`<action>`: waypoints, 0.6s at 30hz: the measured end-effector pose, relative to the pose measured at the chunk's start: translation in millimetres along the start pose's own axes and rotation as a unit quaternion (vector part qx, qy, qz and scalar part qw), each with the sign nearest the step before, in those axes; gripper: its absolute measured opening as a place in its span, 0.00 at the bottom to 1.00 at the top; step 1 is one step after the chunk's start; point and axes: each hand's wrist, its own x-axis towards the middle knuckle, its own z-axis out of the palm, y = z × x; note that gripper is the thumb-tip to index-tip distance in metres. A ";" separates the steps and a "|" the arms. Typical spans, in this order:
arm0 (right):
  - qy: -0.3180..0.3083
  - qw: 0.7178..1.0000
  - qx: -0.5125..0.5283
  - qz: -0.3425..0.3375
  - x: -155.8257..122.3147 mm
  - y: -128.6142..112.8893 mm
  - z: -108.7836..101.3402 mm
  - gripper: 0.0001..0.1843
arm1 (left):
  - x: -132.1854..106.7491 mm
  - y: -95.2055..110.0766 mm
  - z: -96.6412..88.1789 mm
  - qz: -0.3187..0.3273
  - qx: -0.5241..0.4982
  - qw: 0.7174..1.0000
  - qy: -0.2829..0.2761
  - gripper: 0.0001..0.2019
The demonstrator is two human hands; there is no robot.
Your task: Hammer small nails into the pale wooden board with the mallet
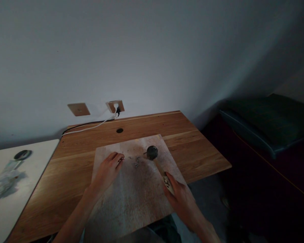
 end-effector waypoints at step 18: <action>0.077 0.995 0.060 0.032 14.3 3.5 -4.3 0.26 | 90.5 30.2 42.3 0.094 -0.051 0.993 -0.057 0.14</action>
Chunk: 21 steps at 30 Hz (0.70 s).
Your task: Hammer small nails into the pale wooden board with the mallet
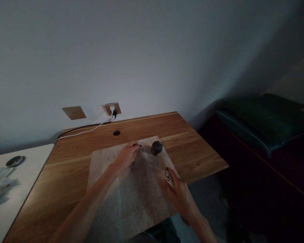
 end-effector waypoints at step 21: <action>0.010 1.000 0.022 0.013 -5.9 12.0 1.3 0.25 | -13.3 12.9 -14.9 0.068 0.089 0.990 -0.091 0.18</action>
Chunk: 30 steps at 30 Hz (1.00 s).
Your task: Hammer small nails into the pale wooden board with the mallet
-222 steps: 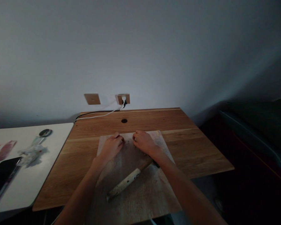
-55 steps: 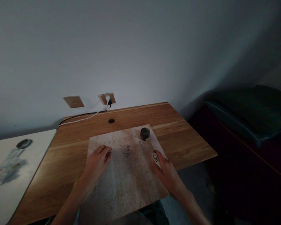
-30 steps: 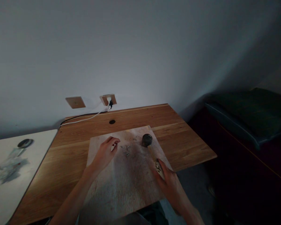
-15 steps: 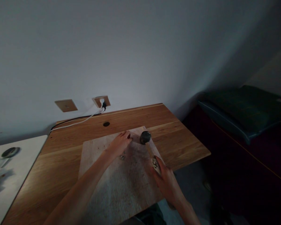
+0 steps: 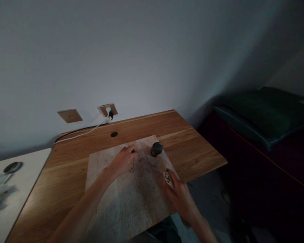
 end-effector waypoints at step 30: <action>-0.100 0.990 -0.071 -0.072 10.4 -14.0 -2.2 0.27 | 24.1 -35.8 24.3 -0.108 -0.211 0.962 0.137 0.13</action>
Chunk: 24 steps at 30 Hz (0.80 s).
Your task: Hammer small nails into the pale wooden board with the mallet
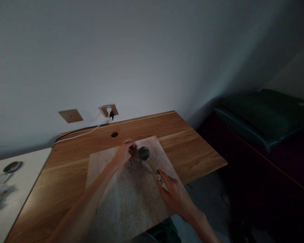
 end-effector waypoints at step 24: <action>0.058 0.990 0.106 0.072 -38.1 14.5 -7.3 0.25 | 24.1 35.8 49.9 0.001 -0.016 1.000 0.000 0.16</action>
